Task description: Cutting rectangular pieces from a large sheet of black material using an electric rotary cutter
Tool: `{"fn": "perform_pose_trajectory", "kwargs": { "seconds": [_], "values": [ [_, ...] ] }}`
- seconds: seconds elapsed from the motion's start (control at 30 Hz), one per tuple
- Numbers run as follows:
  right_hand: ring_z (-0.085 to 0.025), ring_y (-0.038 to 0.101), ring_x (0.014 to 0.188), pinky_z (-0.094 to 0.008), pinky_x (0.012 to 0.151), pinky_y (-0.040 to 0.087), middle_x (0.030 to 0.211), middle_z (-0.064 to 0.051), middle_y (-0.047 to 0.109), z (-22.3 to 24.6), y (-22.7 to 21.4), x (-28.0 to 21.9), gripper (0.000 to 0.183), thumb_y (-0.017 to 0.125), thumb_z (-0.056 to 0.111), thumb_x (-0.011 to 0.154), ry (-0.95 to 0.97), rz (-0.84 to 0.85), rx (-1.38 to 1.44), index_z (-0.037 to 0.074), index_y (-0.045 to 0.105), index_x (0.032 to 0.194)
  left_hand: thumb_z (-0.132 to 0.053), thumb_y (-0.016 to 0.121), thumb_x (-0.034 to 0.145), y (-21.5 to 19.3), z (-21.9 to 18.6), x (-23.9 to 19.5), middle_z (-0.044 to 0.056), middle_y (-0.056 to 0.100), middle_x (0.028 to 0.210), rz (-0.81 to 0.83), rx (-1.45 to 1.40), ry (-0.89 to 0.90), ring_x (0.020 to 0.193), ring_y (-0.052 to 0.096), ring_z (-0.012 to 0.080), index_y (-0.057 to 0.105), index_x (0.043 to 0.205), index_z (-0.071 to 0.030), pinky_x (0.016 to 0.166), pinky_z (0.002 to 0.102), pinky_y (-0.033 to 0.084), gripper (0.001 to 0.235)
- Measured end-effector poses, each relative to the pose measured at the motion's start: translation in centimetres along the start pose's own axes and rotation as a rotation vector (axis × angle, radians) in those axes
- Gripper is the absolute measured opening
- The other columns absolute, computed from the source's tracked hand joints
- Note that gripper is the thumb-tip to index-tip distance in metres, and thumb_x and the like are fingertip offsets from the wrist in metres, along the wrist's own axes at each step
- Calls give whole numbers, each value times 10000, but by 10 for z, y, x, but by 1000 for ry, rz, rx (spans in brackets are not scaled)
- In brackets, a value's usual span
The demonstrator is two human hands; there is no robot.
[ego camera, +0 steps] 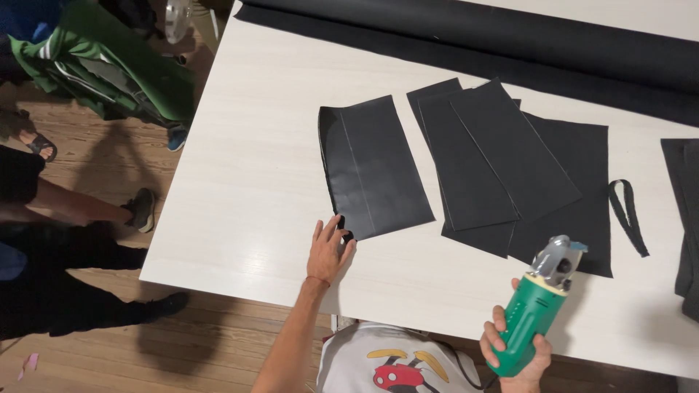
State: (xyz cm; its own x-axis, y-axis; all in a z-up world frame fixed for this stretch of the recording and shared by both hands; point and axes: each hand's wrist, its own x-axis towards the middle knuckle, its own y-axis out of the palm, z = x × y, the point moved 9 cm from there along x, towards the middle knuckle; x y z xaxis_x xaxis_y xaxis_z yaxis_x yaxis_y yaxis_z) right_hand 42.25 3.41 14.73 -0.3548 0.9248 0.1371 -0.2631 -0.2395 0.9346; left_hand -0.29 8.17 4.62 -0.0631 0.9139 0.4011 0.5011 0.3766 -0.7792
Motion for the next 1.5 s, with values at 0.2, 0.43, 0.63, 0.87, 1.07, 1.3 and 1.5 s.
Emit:
{"fn": "perform_pose_trajectory", "kwargs": {
  "seconds": [0.2,0.43,0.63,0.87,1.07,1.3,1.5],
  "values": [
    [-225,601,805,-334,527,549,1138,-181,601,33,15,12,924,857,292,1162,-92,13,-85,158,269,1862,-347,701,1167,-2,-1,0,225,633,1658,12,-1,10,1539,624,377,743,1255,-65,1395,654,330,299],
    [-272,684,861,-363,513,585,1178,-190,671,63,-1,11,964,935,375,1128,-143,-72,-221,191,324,1851,-335,699,1164,-3,-3,2,224,633,1662,17,3,-4,1568,597,336,756,1246,-65,1421,634,305,288],
    [-249,663,847,-373,551,575,1214,-184,689,70,-3,11,909,883,359,1153,-169,-44,-185,185,331,1854,-340,700,1165,0,-2,2,227,635,1667,26,15,0,1572,598,345,748,1235,-65,1414,642,308,288],
    [-268,727,872,-389,535,597,1213,-196,740,73,-22,0,895,903,395,1129,-180,-129,-247,207,379,1830,-332,698,1161,-1,-1,1,235,641,1650,29,-6,-12,1562,604,348,757,1248,-63,1415,641,303,289],
    [-311,735,824,-409,508,548,1150,-203,738,72,-77,-23,533,812,380,1011,-205,-494,-560,-54,684,1291,-342,725,1141,2,3,0,233,657,1635,41,-17,7,1561,601,392,780,1268,-76,1393,659,314,300],
    [-342,683,586,-397,403,566,954,-264,693,60,-13,9,476,733,136,1014,-254,-534,-800,65,511,1430,-343,728,1148,2,6,-1,185,632,1675,54,-21,-36,1586,589,333,786,1239,-93,1402,643,312,272],
    [-334,684,591,-410,417,572,932,-253,697,57,-10,13,525,755,149,977,-204,-611,-957,86,485,1424,-344,722,1151,4,6,-1,206,631,1668,61,-14,-29,1598,576,352,781,1237,-94,1402,647,310,271]
  ]
}}
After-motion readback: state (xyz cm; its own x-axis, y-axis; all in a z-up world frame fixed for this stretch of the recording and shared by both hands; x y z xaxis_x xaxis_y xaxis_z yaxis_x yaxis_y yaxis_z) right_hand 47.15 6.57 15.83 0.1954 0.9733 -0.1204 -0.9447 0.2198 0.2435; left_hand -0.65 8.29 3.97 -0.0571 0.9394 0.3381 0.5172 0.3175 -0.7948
